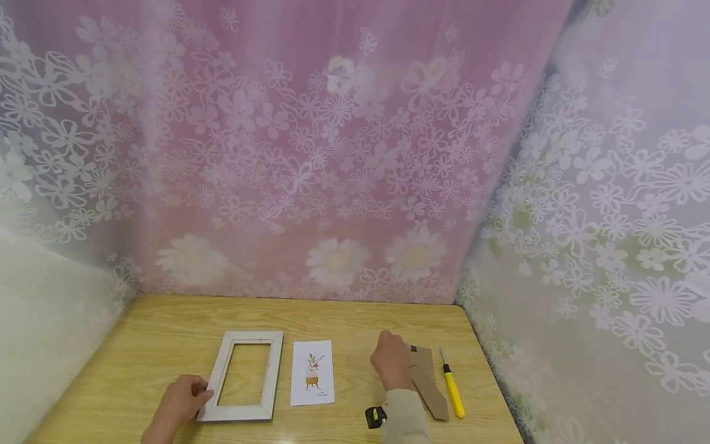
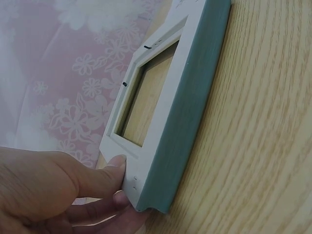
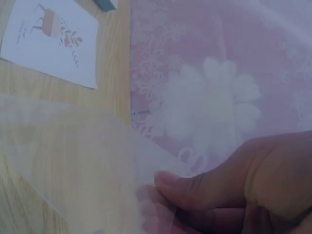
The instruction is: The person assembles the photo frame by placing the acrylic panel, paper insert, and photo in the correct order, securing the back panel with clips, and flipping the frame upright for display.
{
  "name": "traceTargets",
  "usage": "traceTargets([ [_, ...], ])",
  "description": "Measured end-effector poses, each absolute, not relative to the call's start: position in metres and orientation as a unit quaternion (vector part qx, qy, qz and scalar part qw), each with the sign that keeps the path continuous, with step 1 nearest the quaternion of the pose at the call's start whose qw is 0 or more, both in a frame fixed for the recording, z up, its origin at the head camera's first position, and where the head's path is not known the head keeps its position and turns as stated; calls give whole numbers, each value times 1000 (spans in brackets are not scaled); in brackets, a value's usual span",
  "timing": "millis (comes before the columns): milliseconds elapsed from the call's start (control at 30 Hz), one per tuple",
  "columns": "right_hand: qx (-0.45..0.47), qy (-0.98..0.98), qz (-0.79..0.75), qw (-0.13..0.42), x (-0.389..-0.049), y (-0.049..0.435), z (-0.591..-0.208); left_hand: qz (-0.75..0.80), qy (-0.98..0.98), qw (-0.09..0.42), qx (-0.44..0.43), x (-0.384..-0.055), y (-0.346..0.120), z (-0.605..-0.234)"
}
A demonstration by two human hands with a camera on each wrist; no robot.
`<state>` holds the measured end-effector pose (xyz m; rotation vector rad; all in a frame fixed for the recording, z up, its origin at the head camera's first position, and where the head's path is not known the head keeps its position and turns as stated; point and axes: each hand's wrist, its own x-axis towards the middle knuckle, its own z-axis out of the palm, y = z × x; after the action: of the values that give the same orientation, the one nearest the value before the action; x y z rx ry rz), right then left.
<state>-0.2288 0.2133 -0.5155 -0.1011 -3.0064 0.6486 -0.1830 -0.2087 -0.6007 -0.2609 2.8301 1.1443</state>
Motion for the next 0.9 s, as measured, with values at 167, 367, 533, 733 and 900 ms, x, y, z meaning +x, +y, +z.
traceTargets([
  [167, -13, -975, 219, 35, -226, 203, -508, 376, 922, 40, -88, -184, -209, -602],
  [367, -18, -979, 204, 18, -225, 190, -501, 374, 923, 43, -85, -184, -210, -602],
  [533, -22, -974, 225, -2, -225, 180, -496, 371, 923, 43, -87, -184, -210, -603],
  [733, -13, -973, 229, -5, -224, 169, -495, 371, 923, 49, -92, -183, -208, -600],
  [900, 6, -959, 283, -3, -224, 162, -497, 372, 922, 51, -93, -183, -208, -598],
])
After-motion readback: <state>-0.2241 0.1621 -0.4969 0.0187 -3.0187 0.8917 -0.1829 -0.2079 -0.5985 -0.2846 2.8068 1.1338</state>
